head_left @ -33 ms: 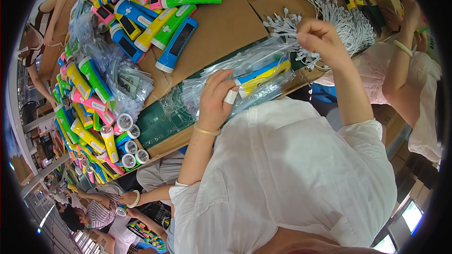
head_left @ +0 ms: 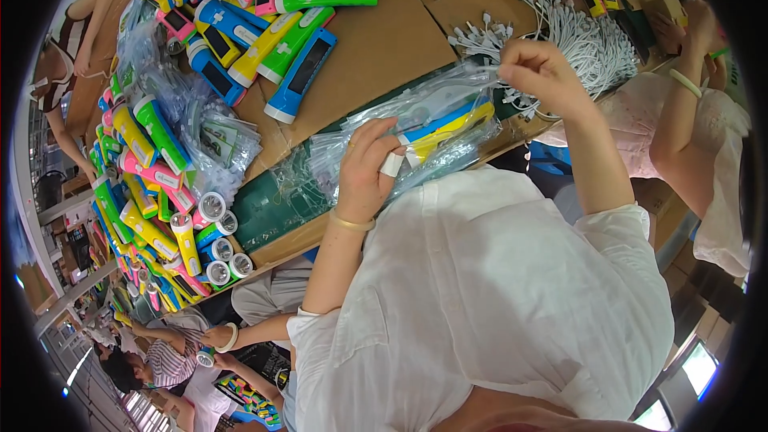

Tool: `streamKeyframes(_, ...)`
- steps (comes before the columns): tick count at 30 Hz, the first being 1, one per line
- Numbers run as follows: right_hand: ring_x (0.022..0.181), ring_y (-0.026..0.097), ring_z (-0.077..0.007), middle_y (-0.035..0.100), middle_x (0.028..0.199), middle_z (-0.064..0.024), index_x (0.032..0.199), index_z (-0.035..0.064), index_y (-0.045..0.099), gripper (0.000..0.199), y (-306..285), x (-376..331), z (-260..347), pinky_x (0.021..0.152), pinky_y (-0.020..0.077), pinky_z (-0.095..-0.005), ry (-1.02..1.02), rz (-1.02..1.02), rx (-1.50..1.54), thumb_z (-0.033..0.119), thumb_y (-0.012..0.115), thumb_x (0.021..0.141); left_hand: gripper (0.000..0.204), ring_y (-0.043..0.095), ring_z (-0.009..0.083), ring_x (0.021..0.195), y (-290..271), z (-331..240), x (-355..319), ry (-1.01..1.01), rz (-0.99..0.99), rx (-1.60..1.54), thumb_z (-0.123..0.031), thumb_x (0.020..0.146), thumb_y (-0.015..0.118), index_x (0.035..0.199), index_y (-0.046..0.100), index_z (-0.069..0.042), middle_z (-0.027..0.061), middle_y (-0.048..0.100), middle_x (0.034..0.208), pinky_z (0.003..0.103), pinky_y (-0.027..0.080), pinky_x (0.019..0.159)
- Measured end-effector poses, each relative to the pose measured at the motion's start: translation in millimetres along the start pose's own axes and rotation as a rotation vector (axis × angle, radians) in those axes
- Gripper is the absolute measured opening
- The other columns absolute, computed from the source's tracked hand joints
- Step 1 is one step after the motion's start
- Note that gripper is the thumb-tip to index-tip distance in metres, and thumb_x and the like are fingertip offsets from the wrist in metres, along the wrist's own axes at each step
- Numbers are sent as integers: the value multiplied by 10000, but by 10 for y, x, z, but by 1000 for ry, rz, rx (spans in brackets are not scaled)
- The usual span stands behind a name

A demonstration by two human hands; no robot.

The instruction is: Packaging individual plastic flashlights into small clear plastic bags on an assembly line.

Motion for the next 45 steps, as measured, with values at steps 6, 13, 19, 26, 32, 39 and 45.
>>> streamKeyframes(6,682,451,-48,525,717,33,791,12,615,204,225,-1,16,588,351,-237,145,214,-275,130,699,936,134,638,240,857,-180,-2,-67,-283,-183,-60,-37,875,729,992,668,-13,121,695,1054,334,534,799)
streamKeyframes(13,643,577,-263,644,753,-87,799,1,678,233,818,249,5,618,472,-351,-201,399,-683,209,738,886,113,600,168,703,-204,50,-197,-445,-155,-59,-7,871,717,983,699,-7,76,688,865,288,519,709)
streamKeyframes(19,725,606,-146,582,795,-12,1191,65,609,370,1197,353,-99,631,479,-341,29,561,-255,263,750,913,123,662,141,776,-190,-34,-189,-368,-175,-110,22,888,689,1008,706,4,83,706,903,268,531,727)
streamKeyframes(26,774,642,-307,647,848,-106,954,38,684,189,1319,305,-49,697,502,-401,-373,469,-374,211,736,902,86,676,133,780,-170,43,-279,-356,-197,-179,42,925,666,1003,698,26,63,700,899,249,540,741)
streamKeyframes(32,825,647,-325,648,914,-116,947,34,704,168,589,170,-187,717,509,-399,-211,369,-589,191,735,897,103,667,166,778,-220,260,-539,-631,-224,-325,27,861,719,960,708,-1,83,706,871,270,533,738)
streamKeyframes(39,914,629,-297,637,986,-111,963,0,688,131,225,106,-250,781,510,-363,-252,234,-642,111,722,902,95,655,141,891,-242,342,-521,-700,-165,-454,33,881,699,972,702,8,80,727,964,275,521,849)
streamKeyframes(45,901,631,-295,665,946,-110,958,20,683,149,372,120,-297,782,504,-382,-283,289,-704,140,739,889,187,641,172,1123,-89,298,-233,-694,18,-671,-57,978,660,1152,677,7,110,710,1207,303,483,1004)
Point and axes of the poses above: each hand's wrist, its own x-axis towards the middle knuckle, its own y-axis out of the palm, z = x × y, the point moved 7 cm from there along x, towards the middle knuckle
